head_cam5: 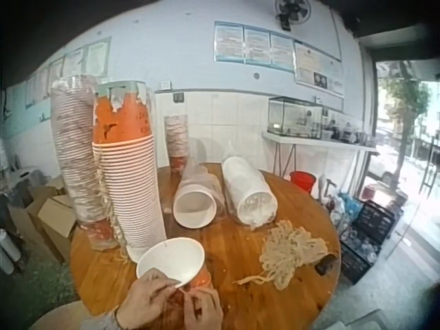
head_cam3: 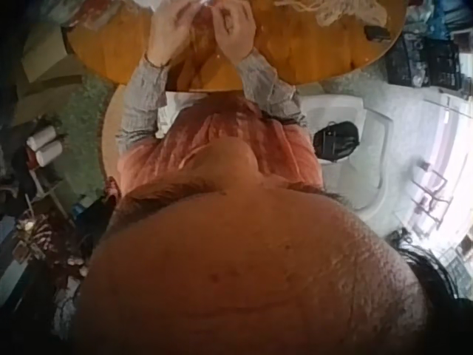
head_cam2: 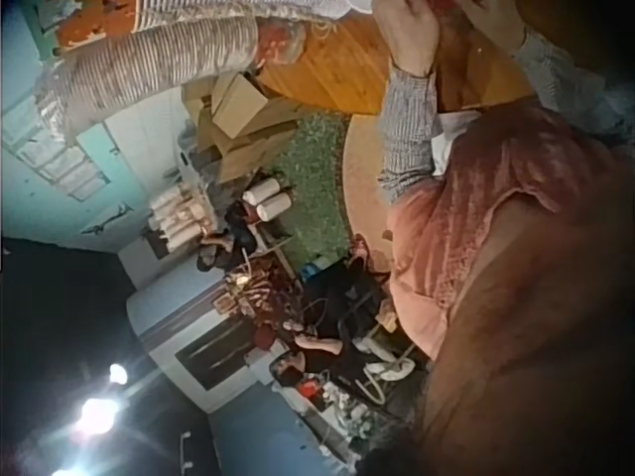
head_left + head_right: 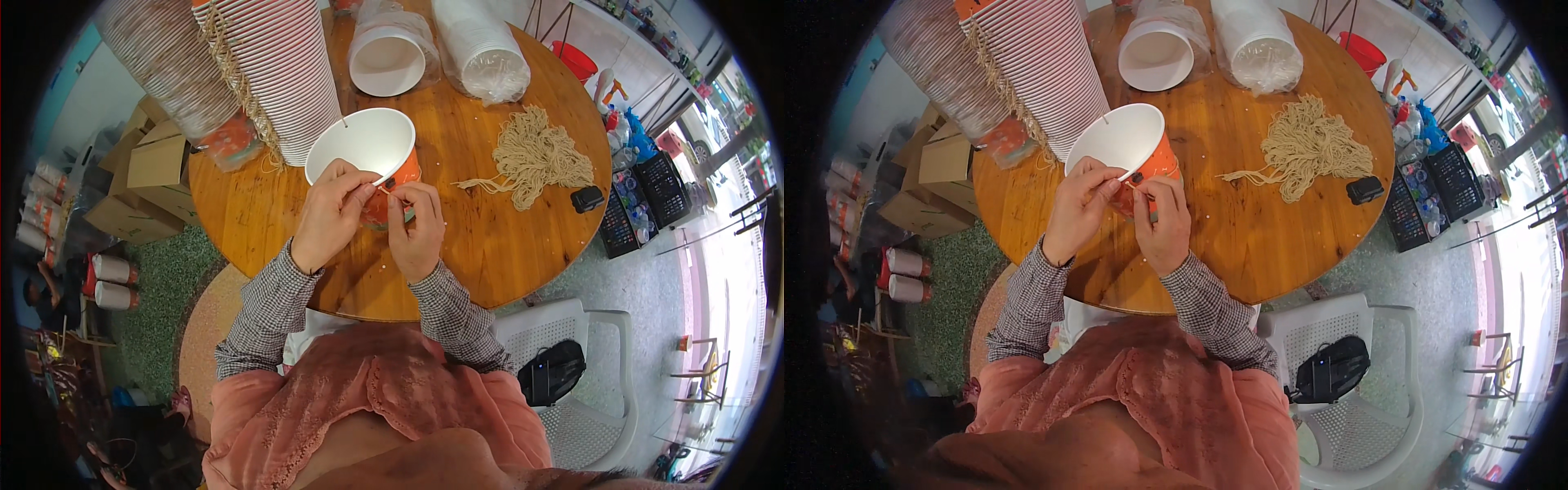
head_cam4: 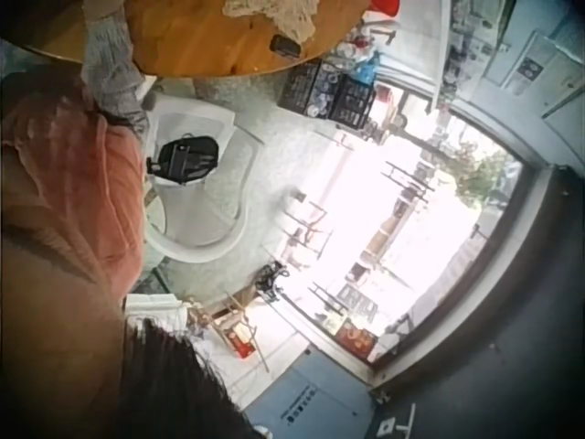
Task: The person attaches handles to paper cups by threading strings through the holes on the cups and tying knots by hand.
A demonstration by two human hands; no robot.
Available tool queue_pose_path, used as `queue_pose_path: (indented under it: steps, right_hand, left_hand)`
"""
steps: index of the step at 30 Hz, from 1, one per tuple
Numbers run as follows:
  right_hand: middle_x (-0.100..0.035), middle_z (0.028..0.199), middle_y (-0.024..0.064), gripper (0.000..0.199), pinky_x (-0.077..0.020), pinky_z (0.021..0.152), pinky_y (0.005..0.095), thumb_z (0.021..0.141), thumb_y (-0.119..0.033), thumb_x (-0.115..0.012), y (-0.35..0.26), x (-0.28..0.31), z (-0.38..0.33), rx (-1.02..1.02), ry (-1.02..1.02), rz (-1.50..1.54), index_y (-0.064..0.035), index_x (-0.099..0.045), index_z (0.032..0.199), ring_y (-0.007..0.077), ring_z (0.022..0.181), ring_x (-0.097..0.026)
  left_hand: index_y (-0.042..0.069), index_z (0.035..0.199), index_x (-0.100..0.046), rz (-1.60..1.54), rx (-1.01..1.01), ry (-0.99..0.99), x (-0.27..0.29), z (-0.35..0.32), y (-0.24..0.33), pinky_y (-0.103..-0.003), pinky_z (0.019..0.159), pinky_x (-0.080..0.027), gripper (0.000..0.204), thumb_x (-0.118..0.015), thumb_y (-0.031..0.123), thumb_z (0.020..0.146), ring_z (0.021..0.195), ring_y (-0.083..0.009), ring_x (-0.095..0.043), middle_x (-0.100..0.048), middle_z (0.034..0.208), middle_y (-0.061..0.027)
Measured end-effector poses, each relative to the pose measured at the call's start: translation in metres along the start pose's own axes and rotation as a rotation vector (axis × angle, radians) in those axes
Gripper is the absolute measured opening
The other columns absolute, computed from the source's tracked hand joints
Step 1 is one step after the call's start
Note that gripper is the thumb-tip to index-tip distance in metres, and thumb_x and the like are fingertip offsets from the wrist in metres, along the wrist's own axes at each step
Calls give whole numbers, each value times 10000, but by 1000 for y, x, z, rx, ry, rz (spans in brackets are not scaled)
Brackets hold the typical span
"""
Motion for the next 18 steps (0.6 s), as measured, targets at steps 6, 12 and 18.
queue_pose_path:
  steps: [6,12,18]
  right_hand:
    - [-570,959,141,125,-505,739,343,842,16,-625,-4,-1,0,54,-9,-47,10,-575,956,281,858,-595]
    - [-564,952,137,134,-503,726,344,830,12,-643,-4,-1,-2,71,-2,-69,15,-579,948,283,858,-596]
    - [-563,966,134,114,-508,703,346,838,9,-644,-1,2,-7,85,-2,-100,6,-598,942,286,847,-598]
  left_hand:
    - [-12,1045,-659,-13,25,-8,-2,-2,-1,-296,648,-436,174,-586,4,887,721,-204,-529,-524,812,-97]
    - [-15,1062,-655,-42,66,-65,-13,-4,-4,-306,638,-428,196,-577,-13,882,718,-208,-523,-527,830,-102]
    - [-30,1028,-654,-8,-32,-125,-23,-5,-1,-315,670,-464,177,-588,-32,864,751,-242,-557,-549,861,-128]
Point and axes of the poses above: each hand's wrist, its own z-axis towards the middle knuckle, its own x-axis out of the back of the hand, y = z × x, the point moved 10 cm from there along z, towards the middle knuckle
